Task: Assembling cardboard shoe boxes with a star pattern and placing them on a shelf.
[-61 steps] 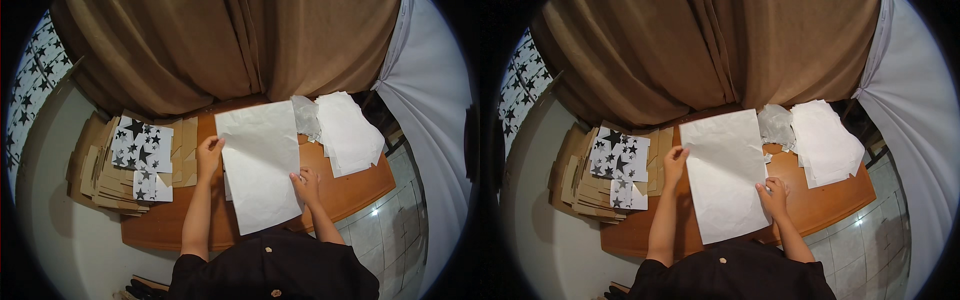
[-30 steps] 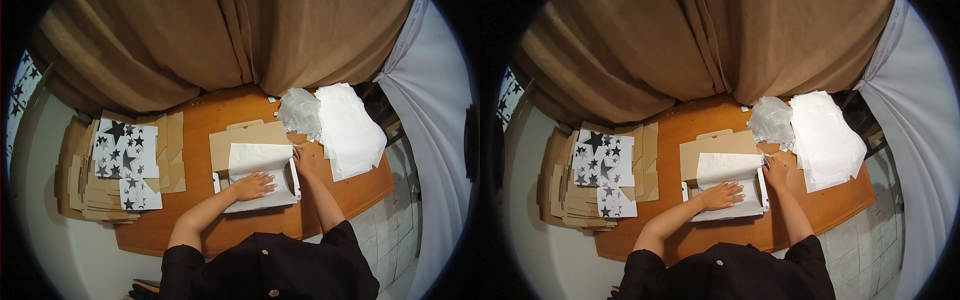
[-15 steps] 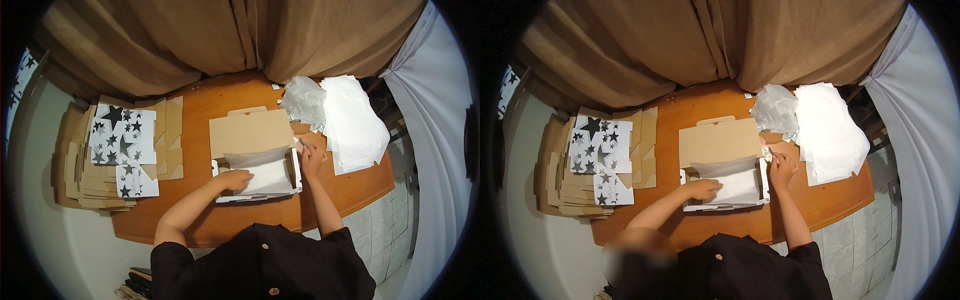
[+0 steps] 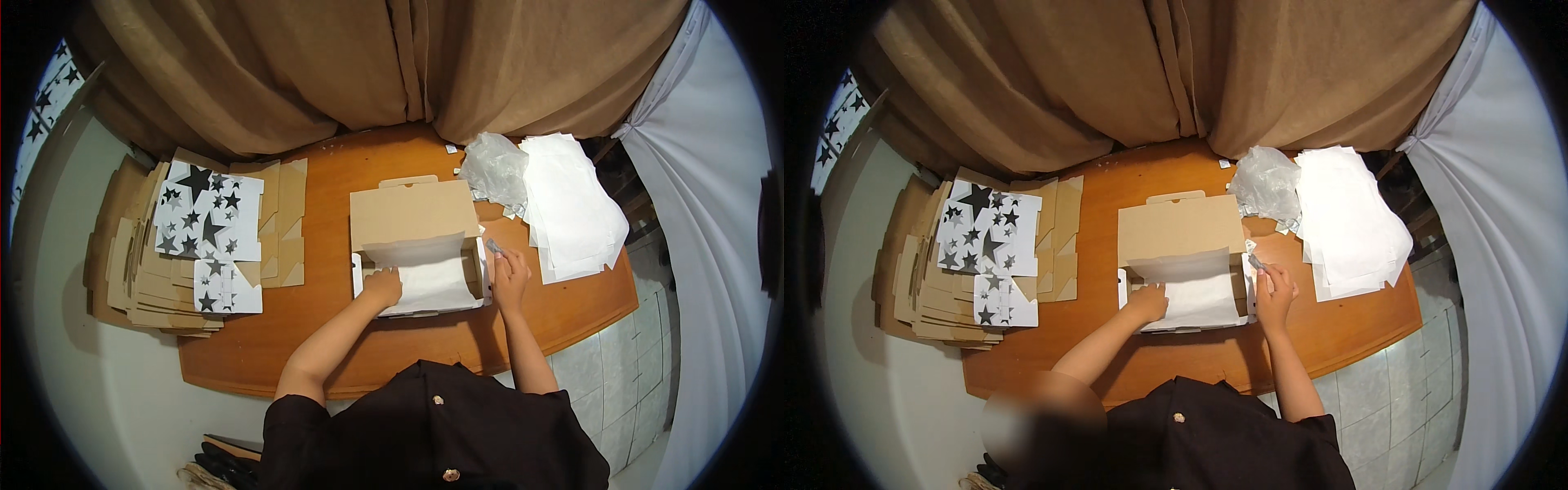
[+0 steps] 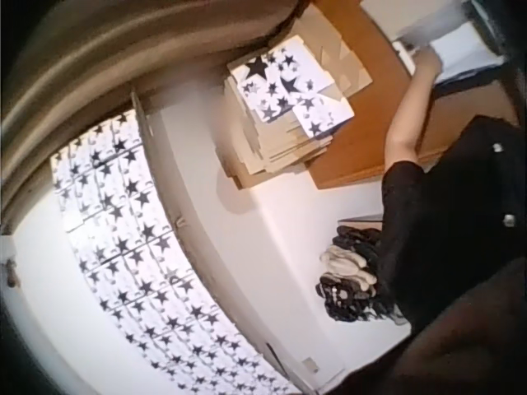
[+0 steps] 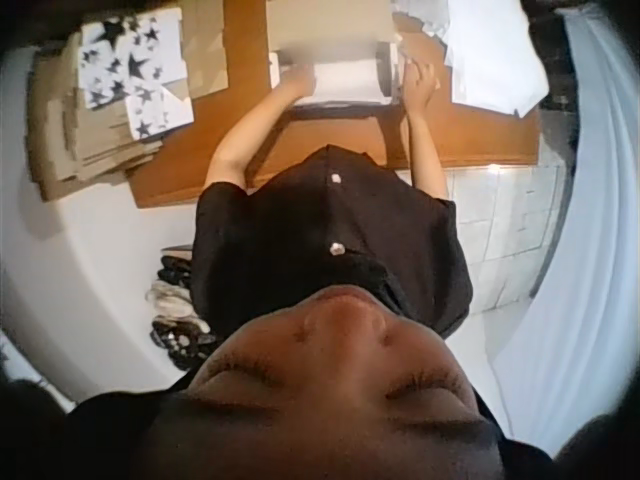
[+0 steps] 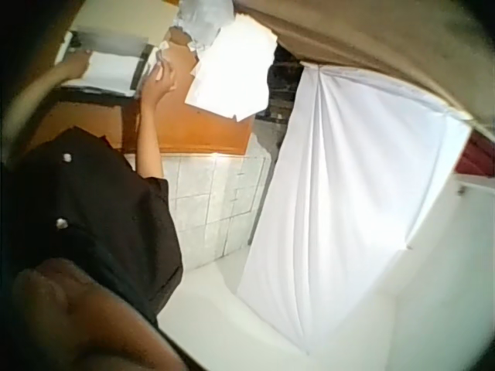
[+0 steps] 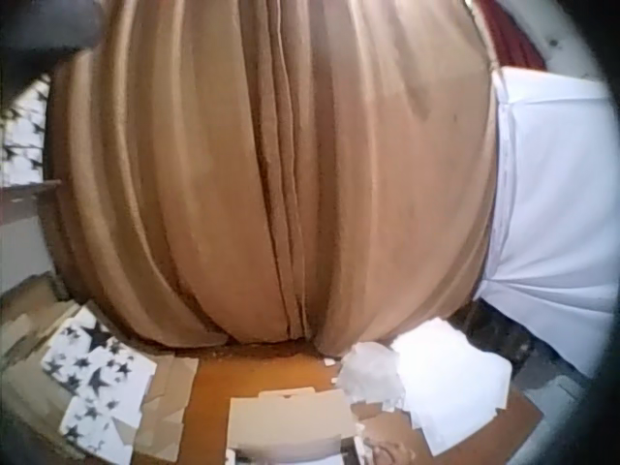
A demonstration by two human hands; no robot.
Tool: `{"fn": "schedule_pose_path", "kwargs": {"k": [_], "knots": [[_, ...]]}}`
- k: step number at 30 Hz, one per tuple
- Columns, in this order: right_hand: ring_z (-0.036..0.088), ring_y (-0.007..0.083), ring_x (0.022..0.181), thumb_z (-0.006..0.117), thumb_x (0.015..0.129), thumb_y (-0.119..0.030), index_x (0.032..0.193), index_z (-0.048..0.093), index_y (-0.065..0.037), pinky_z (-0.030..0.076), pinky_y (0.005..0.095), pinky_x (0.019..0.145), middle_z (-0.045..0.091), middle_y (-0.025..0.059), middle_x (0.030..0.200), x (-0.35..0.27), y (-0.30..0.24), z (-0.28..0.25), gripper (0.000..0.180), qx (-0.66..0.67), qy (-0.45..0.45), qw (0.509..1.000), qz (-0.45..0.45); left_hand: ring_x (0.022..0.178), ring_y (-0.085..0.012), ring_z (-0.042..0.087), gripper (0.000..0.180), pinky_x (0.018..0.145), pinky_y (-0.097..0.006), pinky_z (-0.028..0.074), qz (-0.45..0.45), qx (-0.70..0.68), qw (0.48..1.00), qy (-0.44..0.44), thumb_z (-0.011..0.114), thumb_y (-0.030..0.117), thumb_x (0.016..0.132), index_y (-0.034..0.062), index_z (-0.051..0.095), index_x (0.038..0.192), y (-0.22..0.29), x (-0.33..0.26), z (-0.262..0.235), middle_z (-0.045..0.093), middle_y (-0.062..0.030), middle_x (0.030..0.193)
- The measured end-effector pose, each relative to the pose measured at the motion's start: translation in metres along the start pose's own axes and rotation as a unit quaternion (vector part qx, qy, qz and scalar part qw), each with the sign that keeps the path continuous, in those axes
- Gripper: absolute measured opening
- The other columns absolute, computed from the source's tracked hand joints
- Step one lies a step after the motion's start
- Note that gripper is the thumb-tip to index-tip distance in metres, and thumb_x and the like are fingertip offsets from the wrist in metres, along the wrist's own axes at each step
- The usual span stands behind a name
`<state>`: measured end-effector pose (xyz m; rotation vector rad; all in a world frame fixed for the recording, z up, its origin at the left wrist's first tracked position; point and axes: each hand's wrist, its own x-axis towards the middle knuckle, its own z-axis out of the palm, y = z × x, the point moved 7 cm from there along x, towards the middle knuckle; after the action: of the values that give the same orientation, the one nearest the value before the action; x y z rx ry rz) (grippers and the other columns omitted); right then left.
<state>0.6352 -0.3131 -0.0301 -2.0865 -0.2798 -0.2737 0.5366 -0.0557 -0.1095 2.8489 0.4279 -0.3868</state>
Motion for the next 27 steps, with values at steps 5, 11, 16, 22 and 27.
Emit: {"fn": "schedule_pose_path", "kwargs": {"k": [5, 11, 16, 22, 27], "knots": [[0.056, 0.0205, 0.092, 0.059, 0.084, -0.017, 0.092, 0.066, -0.005, 0.029, 0.0358, 0.091, 0.061, 0.0067, 0.093, -0.002, -0.022, -0.015, 0.016, 0.04, 0.021, 0.998, -0.032, 0.105, -0.0266, 0.054, 0.044, 0.081, -0.043, 0.043, 0.177, -0.11, 0.972, 0.106, 0.061, 0.02, 0.08, 0.0059, 0.051, 0.12, 0.018, -0.028, -0.088, 0.058, -0.0114, 0.112], [0.059, 0.0243, 0.083, 0.062, 0.081, -0.011, 0.088, 0.065, 0.0, 0.043, 0.0339, 0.076, 0.062, 0.0105, 0.087, -0.01, -0.049, -0.019, 0.013, 0.099, 0.03, 0.992, -0.069, 0.086, -0.0245, 0.059, 0.033, 0.077, -0.036, 0.036, 0.123, -0.084, 0.93, 0.335, 0.067, 0.012, 0.073, 0.0104, 0.06, 0.105, -0.005, -0.022, -0.128, 0.062, -0.0093, 0.092], [0.06, 0.0247, 0.08, 0.061, 0.081, -0.01, 0.085, 0.065, 0.002, 0.045, 0.0332, 0.072, 0.062, 0.0119, 0.085, -0.012, -0.051, -0.026, 0.013, 0.078, 0.048, 0.991, -0.1, 0.092, -0.0225, 0.055, 0.061, 0.074, -0.038, 0.035, 0.198, -0.03, 0.951, 0.234, 0.072, 0.011, 0.065, 0.0133, 0.051, 0.122, -0.014, -0.016, -0.092, 0.059, -0.0075, 0.093], [0.06, 0.023, 0.081, 0.061, 0.082, -0.011, 0.087, 0.064, 0.003, 0.045, 0.031, 0.072, 0.062, 0.0123, 0.088, -0.009, -0.044, -0.028, 0.014, 0.125, 0.027, 0.991, -0.041, 0.097, -0.0243, 0.051, 0.088, 0.079, -0.04, 0.035, 0.151, 0.0, 0.951, 0.269, 0.078, 0.014, 0.058, 0.02, 0.036, 0.135, -0.013, -0.014, -0.109, 0.052, -0.0074, 0.105], [0.06, 0.0222, 0.081, 0.061, 0.082, -0.009, 0.087, 0.064, 0.003, 0.045, 0.0304, 0.074, 0.062, 0.0125, 0.087, -0.012, -0.041, -0.012, 0.013, 0.148, 0.007, 0.988, -0.037, 0.091, -0.024, 0.052, 0.09, 0.076, -0.039, 0.037, 0.151, 0.122, 0.954, 0.23, 0.076, 0.013, 0.061, 0.0187, 0.031, 0.139, -0.005, 0.001, -0.093, 0.051, -0.007, 0.1]]}}
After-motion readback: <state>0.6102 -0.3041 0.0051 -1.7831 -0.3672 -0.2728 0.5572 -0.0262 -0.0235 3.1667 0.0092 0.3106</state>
